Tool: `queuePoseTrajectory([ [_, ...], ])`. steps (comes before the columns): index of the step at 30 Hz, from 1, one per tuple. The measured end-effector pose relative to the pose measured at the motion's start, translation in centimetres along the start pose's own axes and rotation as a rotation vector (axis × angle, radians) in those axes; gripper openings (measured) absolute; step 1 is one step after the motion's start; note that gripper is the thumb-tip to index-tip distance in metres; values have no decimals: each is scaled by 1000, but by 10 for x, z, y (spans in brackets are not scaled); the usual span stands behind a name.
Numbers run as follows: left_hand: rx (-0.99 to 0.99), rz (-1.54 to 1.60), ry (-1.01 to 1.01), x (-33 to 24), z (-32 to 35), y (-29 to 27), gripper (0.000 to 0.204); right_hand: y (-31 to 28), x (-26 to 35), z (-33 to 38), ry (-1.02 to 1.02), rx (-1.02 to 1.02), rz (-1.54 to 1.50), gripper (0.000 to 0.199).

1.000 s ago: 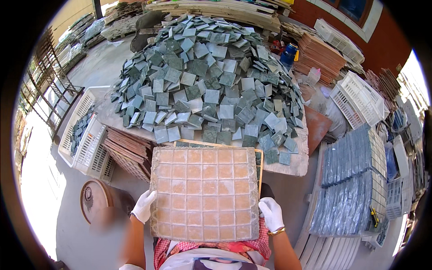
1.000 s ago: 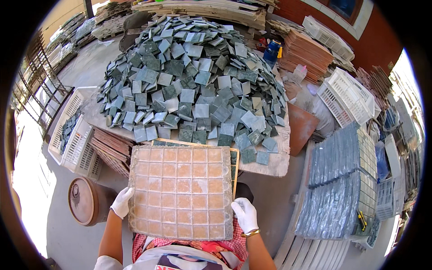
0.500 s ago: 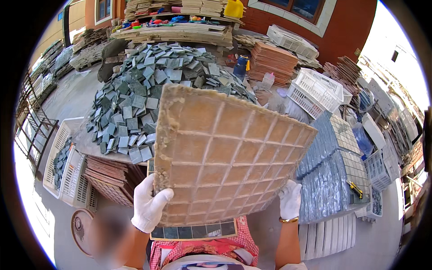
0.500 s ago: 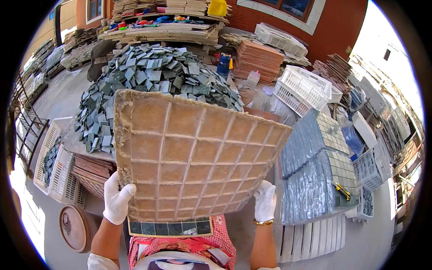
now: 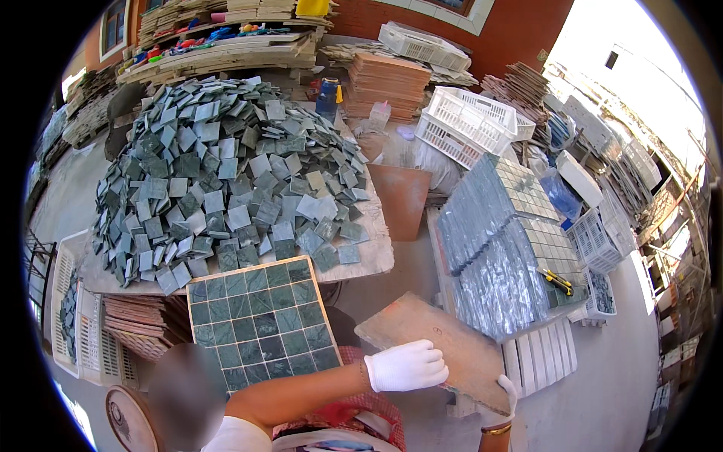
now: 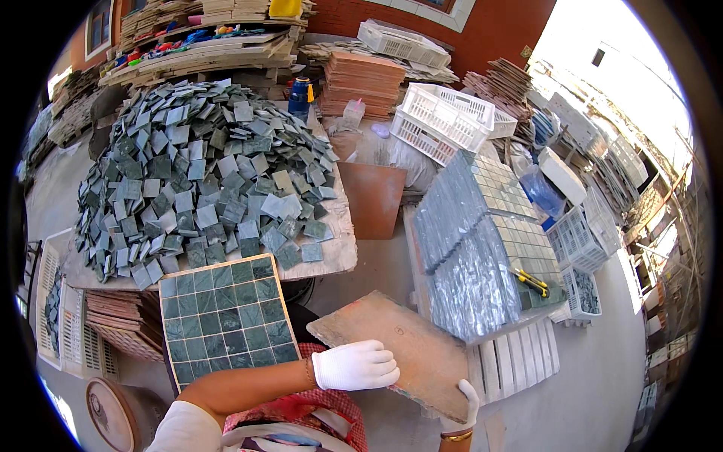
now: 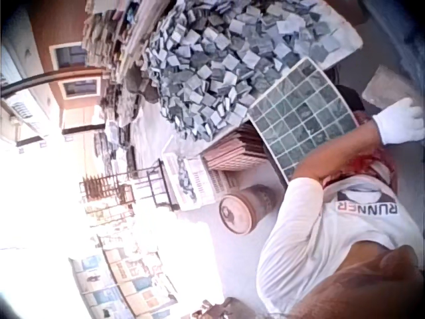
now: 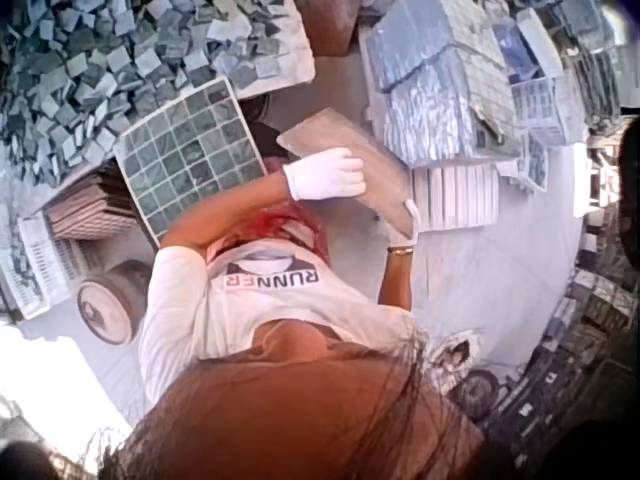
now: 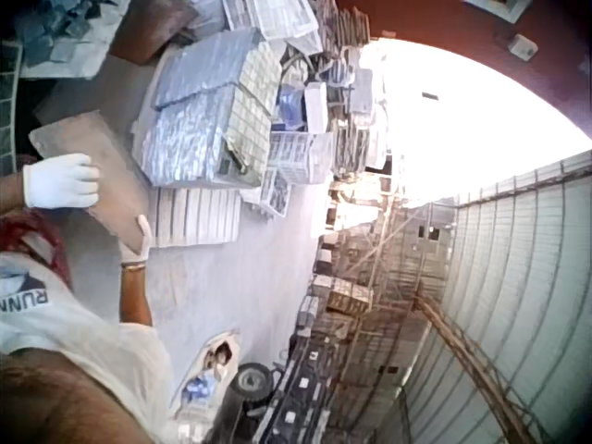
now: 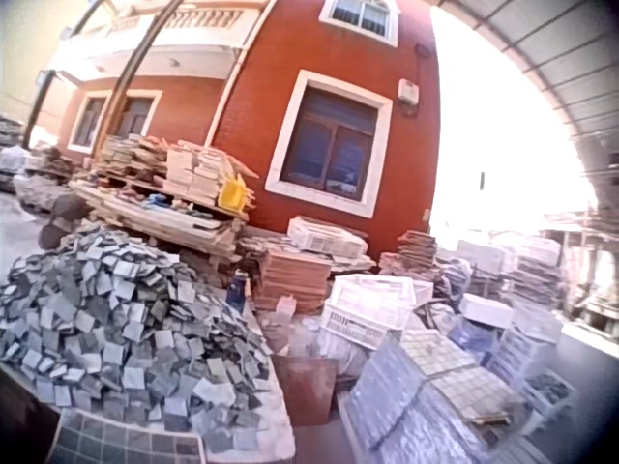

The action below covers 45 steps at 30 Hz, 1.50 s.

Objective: The person uses a utility knife to cut the mesh backing of a tile sheet, then flips it over and places it on a table. They then pick up another tile sheet and press the tiles into place.

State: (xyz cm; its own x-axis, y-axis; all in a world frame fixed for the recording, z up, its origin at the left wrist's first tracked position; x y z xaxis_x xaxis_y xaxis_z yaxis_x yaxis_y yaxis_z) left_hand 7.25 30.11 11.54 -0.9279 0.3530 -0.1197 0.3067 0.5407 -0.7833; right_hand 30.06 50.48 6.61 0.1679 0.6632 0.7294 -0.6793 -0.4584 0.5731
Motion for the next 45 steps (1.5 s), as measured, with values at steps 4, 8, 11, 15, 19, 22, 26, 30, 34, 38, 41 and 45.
queuePoseTrajectory([
  [4,111,14,-106,-9,21,1,27,-91,-130,-22,157,-110,-267,48],
  [8,103,-34,-526,17,74,-81,40,-226,-247,-37,278,-465,-243,42],
  [11,-34,-219,-952,13,143,-131,29,-230,-250,-42,354,-384,-513,37],
  [15,-299,-126,-1287,-17,195,-130,25,-193,-212,-68,275,-390,-512,33],
  [19,-328,476,-1536,-60,190,-88,26,-144,-181,-67,189,-156,-254,32],
  [22,-136,706,-1388,-76,168,-67,27,-95,-160,-52,188,-168,-491,33],
  [26,-231,1181,-1397,-69,147,-46,53,-21,-131,-25,89,77,-473,36],
  [30,-479,1711,-1045,-75,94,-29,108,87,-124,8,46,275,-243,58],
  [34,-929,1643,-1240,-62,99,-50,67,129,-128,20,-192,567,156,70],
  [38,-1212,1628,-1233,-68,172,-112,60,72,-108,-40,178,471,-194,82],
  [41,-1263,1527,-1311,-87,235,-130,63,124,-69,-41,164,558,-255,90],
  [45,-1230,1384,-1472,-131,287,-136,65,162,-87,-31,-206,756,906,59],
])
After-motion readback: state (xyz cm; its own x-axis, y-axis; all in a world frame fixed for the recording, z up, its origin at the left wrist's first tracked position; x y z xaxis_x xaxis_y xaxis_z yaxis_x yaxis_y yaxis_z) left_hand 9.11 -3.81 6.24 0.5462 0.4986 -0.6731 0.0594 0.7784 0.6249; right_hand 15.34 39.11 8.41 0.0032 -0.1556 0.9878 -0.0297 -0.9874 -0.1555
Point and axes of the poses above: each hand's wrist, its own z-axis away from the middle knuckle, its own y-axis out of the palm, x = y × z, the point moved 1 cm from there along -z, towards the middle knuckle, and after that the axes turned 3 degrees about z, right-handed, at the moved point
